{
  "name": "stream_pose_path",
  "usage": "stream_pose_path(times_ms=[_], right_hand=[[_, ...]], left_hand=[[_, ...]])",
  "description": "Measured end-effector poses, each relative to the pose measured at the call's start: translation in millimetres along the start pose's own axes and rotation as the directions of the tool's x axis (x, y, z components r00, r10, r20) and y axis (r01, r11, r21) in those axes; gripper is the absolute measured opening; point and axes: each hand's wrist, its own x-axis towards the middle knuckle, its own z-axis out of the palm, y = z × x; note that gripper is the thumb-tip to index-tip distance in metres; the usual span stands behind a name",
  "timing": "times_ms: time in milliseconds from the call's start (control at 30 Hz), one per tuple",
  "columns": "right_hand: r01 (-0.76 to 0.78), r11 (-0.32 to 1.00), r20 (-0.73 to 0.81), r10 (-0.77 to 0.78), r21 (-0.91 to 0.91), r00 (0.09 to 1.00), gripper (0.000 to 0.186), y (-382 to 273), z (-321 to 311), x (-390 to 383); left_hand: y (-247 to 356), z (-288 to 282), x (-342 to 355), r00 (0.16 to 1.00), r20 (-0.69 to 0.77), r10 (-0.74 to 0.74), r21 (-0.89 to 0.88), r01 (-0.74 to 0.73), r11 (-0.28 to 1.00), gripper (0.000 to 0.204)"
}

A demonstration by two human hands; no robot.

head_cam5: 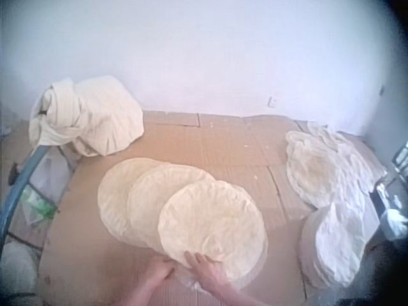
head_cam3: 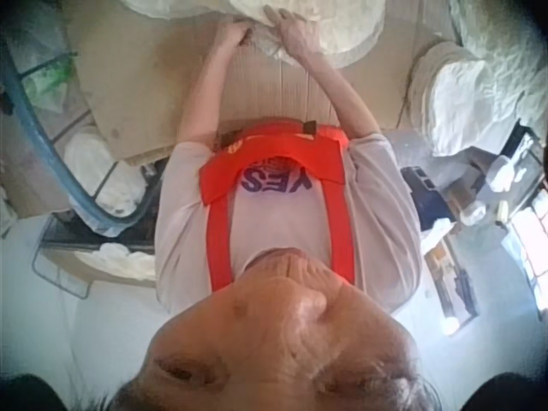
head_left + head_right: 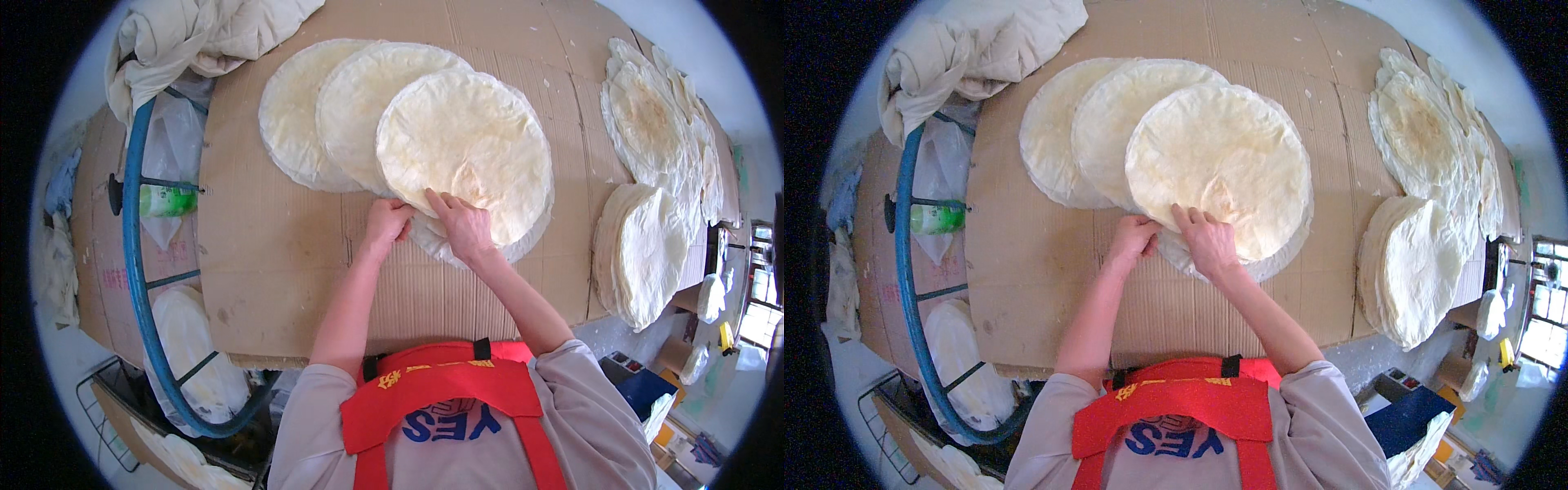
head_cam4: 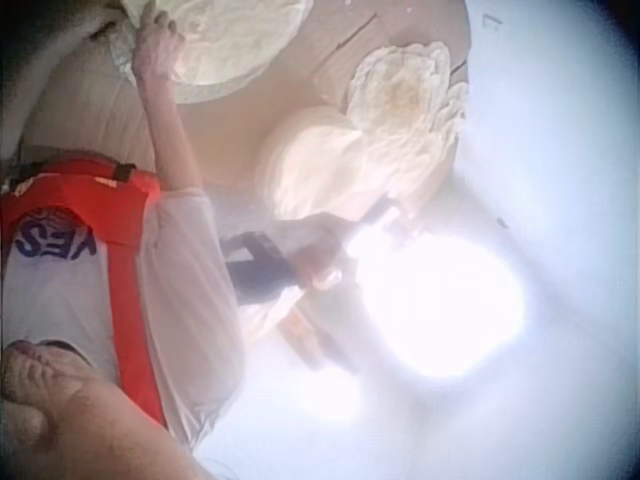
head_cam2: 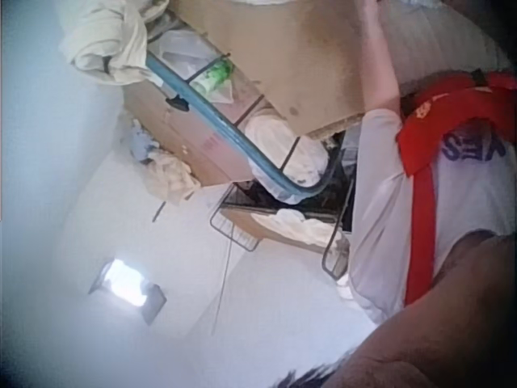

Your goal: The person repeatedly picks up thin, round, translucent dough sheets from a cardboard surface, separates them, and stacks them into a growing pile. The person handles the sheets by hand, smoothing and aligning them as they are stacked.

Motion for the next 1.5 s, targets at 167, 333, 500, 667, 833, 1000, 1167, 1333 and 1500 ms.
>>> stream_pose_path(times_ms=[167,333,500,667,833,1000,1167,1333,1500], right_hand=[[0.027,0.984,-0.275,0.023,0.177,0.961,0.060,-7,14,-1],[-0.230,0.910,0.065,0.222,0.345,0.973,0.048,48,-5,35],[-0.141,0.800,-0.125,0.259,0.583,0.958,0.032,117,-103,70],[0.029,0.854,-0.084,0.017,0.519,0.996,0.036,109,-237,89],[0.046,0.783,-0.312,0.192,0.621,0.931,0.027,74,-321,44],[0.252,-0.038,-0.213,0.422,0.967,0.881,0.038,127,-279,-6],[0.209,-0.427,0.158,0.677,0.880,0.719,0.043,133,-113,-98],[0.157,-0.727,0.542,0.620,0.668,0.567,0.042,100,55,-174],[0.140,-0.678,0.404,0.576,0.721,0.710,0.045,88,63,-199]], left_hand=[[4,14,-1,0.970,-0.074,0.232,-0.125,-0.240,0.963,0.013],[-5,11,-7,0.975,0.035,0.219,-0.395,-0.188,0.899,0.051],[-14,4,-1,0.971,0.085,0.225,-0.341,-0.184,0.922,0.060],[-9,8,-5,0.973,0.062,0.221,-0.343,-0.188,0.920,0.048],[10,32,-23,0.970,0.076,0.232,-0.412,-0.181,0.893,0.044],[-11,49,-19,0.958,0.147,0.244,-0.616,-0.104,0.781,0.062],[-37,54,-29,0.970,0.208,0.123,-0.868,0.125,0.480,0.069],[-74,39,-52,0.976,0.108,0.189,-0.682,-0.065,0.728,0.063],[-56,56,-60,0.959,-0.102,0.263,-0.249,-0.281,0.927,0.042]])
